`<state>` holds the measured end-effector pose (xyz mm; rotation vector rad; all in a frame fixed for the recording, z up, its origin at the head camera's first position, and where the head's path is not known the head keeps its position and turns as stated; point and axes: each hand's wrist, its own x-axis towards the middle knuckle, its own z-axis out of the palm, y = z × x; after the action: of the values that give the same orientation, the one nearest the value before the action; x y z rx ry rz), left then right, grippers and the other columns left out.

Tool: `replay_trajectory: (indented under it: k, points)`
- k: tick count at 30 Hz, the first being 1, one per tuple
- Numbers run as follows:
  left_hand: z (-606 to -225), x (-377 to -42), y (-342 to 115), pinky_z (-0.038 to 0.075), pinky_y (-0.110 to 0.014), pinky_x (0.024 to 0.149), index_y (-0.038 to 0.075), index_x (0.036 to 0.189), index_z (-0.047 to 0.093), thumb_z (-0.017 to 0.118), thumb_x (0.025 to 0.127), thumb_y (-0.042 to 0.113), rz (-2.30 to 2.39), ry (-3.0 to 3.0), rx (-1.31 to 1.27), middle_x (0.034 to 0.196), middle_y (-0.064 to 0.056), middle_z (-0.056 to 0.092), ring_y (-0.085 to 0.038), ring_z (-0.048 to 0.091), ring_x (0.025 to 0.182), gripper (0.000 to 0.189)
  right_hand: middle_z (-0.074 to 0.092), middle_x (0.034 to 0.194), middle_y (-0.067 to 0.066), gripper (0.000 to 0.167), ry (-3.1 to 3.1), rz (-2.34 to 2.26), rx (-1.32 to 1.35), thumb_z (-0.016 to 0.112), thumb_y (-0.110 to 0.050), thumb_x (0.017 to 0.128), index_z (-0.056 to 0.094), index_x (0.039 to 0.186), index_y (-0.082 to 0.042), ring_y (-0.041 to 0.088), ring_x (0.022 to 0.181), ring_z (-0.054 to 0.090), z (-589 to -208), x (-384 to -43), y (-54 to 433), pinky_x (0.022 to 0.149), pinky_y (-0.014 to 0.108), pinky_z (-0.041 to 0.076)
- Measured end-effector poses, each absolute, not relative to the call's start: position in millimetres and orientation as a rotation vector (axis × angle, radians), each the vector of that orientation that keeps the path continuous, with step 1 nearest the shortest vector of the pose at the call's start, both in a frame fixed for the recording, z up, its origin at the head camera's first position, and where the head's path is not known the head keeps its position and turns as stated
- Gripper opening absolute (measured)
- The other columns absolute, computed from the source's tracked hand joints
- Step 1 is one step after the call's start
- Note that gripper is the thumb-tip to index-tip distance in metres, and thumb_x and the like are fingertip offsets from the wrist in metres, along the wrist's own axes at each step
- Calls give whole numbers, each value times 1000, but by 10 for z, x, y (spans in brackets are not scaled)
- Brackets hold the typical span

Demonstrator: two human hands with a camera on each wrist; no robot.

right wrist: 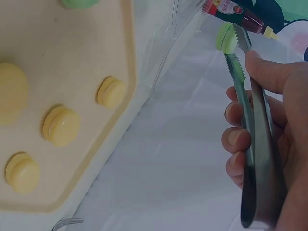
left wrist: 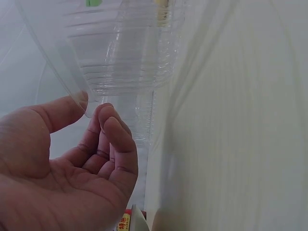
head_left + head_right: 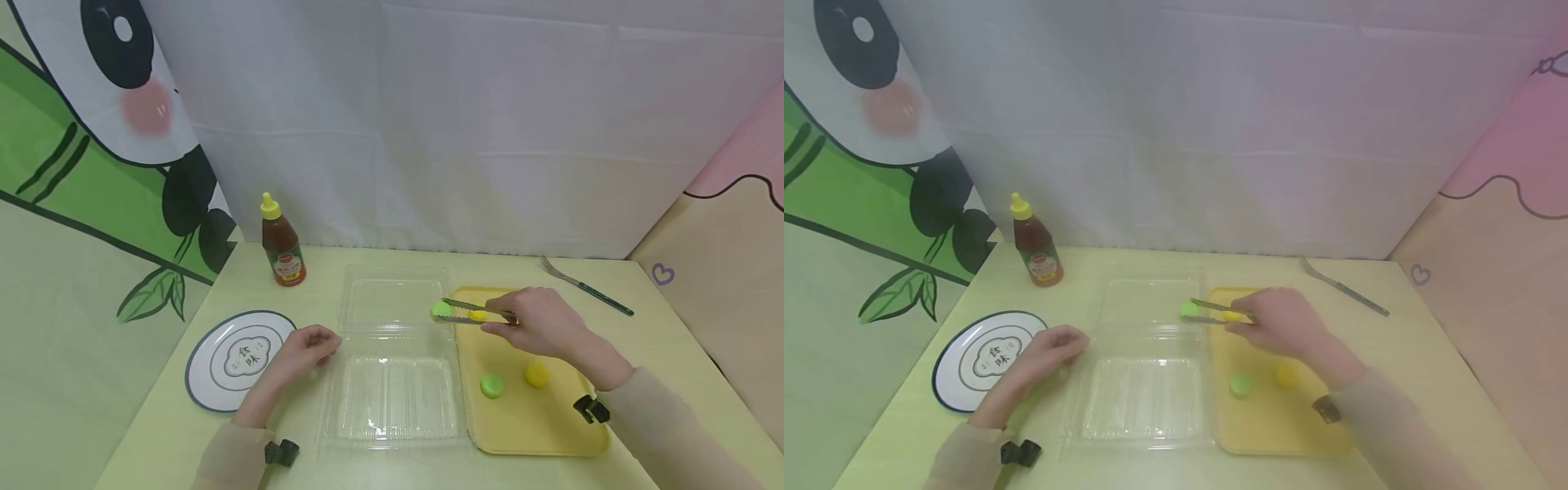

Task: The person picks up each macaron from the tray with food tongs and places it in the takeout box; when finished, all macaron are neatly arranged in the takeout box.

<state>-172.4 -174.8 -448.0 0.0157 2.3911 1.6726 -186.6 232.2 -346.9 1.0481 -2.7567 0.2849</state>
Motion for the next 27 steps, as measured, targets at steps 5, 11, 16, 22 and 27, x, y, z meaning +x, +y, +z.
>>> replay_trajectory:
  k: [5, 11, 16, 22, 27]
  points:
    - [-4485, -1721, -1746, 47, -31, 65, -2, 106, 66, 65, 97, 19, 1662, 2396, 2, 86, -10, 66, -18, 57, 74, 23, 22, 58, -15, 31, -2710, 278, 1095, 79, -33, 86, 51, 74, -27, 0, 52, 21, -3520, -1849, 2196, 50, 24, 18]
    - [-4490, -1720, -1745, 47, -31, 66, -2, 107, 66, 65, 97, 19, 1665, 2393, 0, 87, -10, 66, -18, 57, 74, 23, 21, 58, -15, 24, -2689, 319, 1149, 78, -35, 86, 59, 79, -24, -1, 52, 19, -3600, -1837, 2035, 50, 22, 17]
    - [-4504, -1724, -1750, 47, -31, 66, -2, 107, 66, 65, 97, 19, 1664, 2389, 8, 87, -11, 66, -18, 57, 75, 24, 23, 57, -15, 24, -2699, 325, 1188, 76, -37, 88, 58, 79, -25, -1, 51, 21, -3681, -1833, 1913, 48, 22, 18]
    - [-4509, -1726, -1746, 47, -31, 66, -2, 107, 66, 65, 97, 19, 1667, 2382, -3, 87, -10, 65, -18, 57, 74, 23, 21, 59, -15, 35, -2725, 351, 1219, 76, -38, 88, 48, 71, -24, 0, 52, 21, -3767, -1829, 1784, 50, 22, 20]
    - [-4491, -1723, -1735, 47, -31, 67, -2, 107, 66, 65, 97, 19, 1675, 2380, -13, 88, -11, 66, -18, 57, 75, 24, 18, 61, -14, 44, -2720, 381, 1256, 76, -39, 88, 40, 68, -23, 1, 53, 19, -3834, -1821, 1685, 50, 22, 18]
